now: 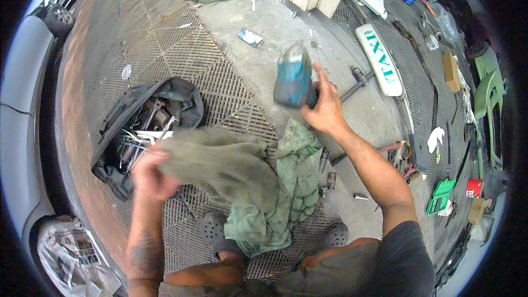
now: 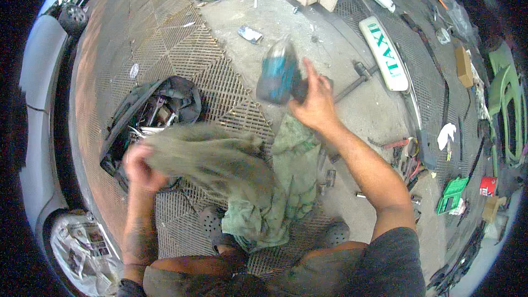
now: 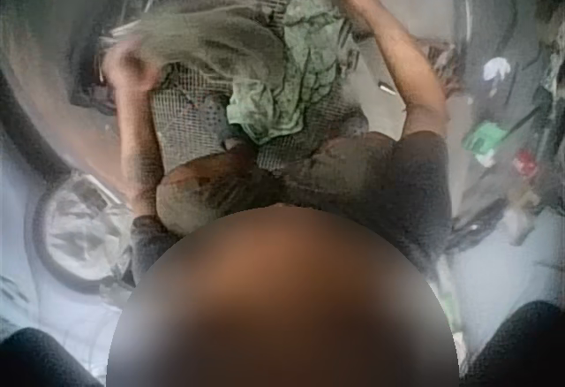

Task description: The person sits on the floor and wipes various metal tools, including wrenches, sockets, and pliers, with a green cloth. They place the cleaned tools into a black tool bag. The person also wipes a cordless impact wrench before placing it in the bag.

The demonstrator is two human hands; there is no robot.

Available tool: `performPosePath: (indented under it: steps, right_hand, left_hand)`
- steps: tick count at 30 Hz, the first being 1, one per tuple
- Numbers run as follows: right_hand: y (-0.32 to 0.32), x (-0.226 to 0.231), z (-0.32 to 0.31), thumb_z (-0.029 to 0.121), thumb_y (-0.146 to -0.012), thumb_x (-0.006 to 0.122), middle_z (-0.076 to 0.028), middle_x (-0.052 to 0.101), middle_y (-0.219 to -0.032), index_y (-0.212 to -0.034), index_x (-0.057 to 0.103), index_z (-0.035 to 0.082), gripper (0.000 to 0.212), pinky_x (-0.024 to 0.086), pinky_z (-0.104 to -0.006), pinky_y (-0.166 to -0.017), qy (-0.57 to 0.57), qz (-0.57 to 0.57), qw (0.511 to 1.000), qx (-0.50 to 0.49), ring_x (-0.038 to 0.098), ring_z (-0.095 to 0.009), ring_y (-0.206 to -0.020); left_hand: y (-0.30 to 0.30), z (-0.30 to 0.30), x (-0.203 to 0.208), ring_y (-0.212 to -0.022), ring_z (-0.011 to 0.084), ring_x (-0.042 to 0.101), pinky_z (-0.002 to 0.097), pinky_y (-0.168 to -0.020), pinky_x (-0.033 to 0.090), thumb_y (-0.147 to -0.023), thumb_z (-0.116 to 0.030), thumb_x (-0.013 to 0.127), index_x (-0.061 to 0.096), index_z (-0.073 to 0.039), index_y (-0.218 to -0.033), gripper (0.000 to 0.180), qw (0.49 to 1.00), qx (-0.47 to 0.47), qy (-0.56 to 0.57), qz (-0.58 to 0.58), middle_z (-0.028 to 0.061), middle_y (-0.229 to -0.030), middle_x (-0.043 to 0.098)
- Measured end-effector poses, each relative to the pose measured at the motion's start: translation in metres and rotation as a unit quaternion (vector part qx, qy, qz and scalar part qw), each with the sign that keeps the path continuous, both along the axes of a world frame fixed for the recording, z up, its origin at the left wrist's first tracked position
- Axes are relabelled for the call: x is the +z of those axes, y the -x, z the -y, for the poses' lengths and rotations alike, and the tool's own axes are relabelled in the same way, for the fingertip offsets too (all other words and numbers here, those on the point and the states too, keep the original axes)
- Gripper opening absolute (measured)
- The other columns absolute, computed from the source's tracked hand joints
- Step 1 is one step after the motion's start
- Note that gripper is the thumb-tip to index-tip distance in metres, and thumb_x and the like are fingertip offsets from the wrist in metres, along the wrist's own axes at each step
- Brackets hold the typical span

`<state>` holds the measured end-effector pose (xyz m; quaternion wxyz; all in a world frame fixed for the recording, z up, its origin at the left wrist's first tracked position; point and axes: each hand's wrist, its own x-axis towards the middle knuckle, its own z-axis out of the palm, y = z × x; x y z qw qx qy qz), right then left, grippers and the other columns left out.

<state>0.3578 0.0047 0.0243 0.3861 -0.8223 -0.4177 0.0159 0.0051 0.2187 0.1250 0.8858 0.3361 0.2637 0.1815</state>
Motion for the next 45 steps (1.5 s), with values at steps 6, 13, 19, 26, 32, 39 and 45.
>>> performPosePath:
  steps: [6, 13, 19, 26, 32, 39, 45]
  right_hand:
    - [0.039, 0.007, 0.001, 0.015, -0.066, 0.077, -0.016, 0.07, -0.106, -0.13, 0.053, 0.006, 0.07, 0.041, -0.0478, -0.101, 0.084, 0.012, 0.985, 0.151, 0.063, -0.036, -0.102]
    - [0.026, 0.063, 0.04, 0.002, -0.061, 0.074, -0.011, 0.063, -0.095, -0.137, 0.052, 0.011, 0.08, 0.049, -0.0406, -0.084, -0.028, 0.18, 0.953, 0.241, 0.063, -0.033, -0.085]
    - [0.046, 0.106, 0.069, 0.01, -0.067, 0.068, -0.005, 0.052, -0.074, -0.135, 0.059, 0.017, 0.069, 0.048, -0.0405, -0.075, 0.058, 0.33, 0.912, 0.239, 0.057, -0.026, -0.072]
    - [0.067, 0.137, 0.081, 0.011, -0.076, 0.062, -0.004, 0.052, -0.074, -0.132, 0.06, 0.021, 0.057, 0.048, -0.0395, -0.07, 0.084, 0.335, 0.912, 0.22, 0.057, -0.025, -0.072]
    - [0.077, 0.126, 0.075, 0.003, -0.066, 0.066, -0.009, 0.063, -0.08, -0.128, 0.063, 0.015, 0.063, 0.05, -0.0413, -0.069, -0.036, 0.117, 0.966, 0.23, 0.063, -0.031, -0.075]
    - [0.052, 0.122, 0.089, 0.025, -0.073, 0.079, -0.016, 0.072, -0.099, -0.12, 0.066, 0.004, 0.053, 0.055, -0.0361, -0.078, 0.021, -0.05, 0.96, 0.275, 0.071, -0.03, -0.088]
    - [0.063, 0.14, 0.094, 0.025, -0.08, 0.073, -0.014, 0.07, -0.107, -0.117, 0.066, 0.007, 0.042, 0.052, -0.0356, -0.089, 0.004, 0.167, 0.892, 0.42, 0.067, -0.028, -0.101]
  left_hand:
    - [-0.036, 0.027, -0.017, -0.119, 0.0334, 0.057, 0.0474, -0.106, 0.044, -0.092, -0.037, 0.054, 0.054, -0.003, -0.133, 0.054, 0.992, 0.108, -0.038, -0.061, 0.0157, -0.13, 0.06]
    - [-0.034, 0.032, -0.09, -0.131, 0.0258, 0.045, 0.041, -0.114, 0.034, -0.1, -0.047, 0.046, 0.041, -0.011, -0.144, 0.056, 0.965, -0.152, -0.169, 0.131, 0.0095, -0.142, 0.048]
    - [-0.099, 0.107, -0.029, -0.119, 0.0206, 0.054, 0.0392, -0.098, 0.048, -0.103, -0.039, 0.049, 0.053, -0.005, -0.135, 0.046, 0.983, -0.134, 0.025, -0.126, 0.0103, -0.132, 0.057]
    - [-0.127, 0.132, 0.022, -0.096, 0.0104, 0.06, 0.0303, -0.085, 0.049, -0.101, -0.024, 0.056, 0.068, 0.002, -0.109, 0.029, 0.97, 0.022, -0.216, -0.112, 0.0037, -0.104, 0.069]
    - [-0.121, 0.103, 0.021, -0.097, 0.0153, 0.06, 0.0333, -0.089, 0.048, -0.105, -0.032, 0.048, 0.064, 0.0, -0.113, 0.036, 0.872, 0.056, -0.472, -0.121, 0.0053, -0.101, 0.066]
    - [-0.071, 0.111, 0.036, -0.124, 0.0378, 0.053, 0.0495, -0.111, 0.036, -0.092, -0.044, 0.058, 0.061, -0.002, -0.126, 0.054, 0.576, -0.115, -0.807, 0.061, 0.019, -0.129, 0.06]
    - [-0.088, 0.112, 0.042, -0.123, 0.0387, 0.053, 0.053, -0.109, 0.037, -0.079, -0.038, 0.073, 0.061, -0.007, -0.127, 0.058, 0.54, -0.158, -0.826, 0.036, 0.0152, -0.128, 0.06]
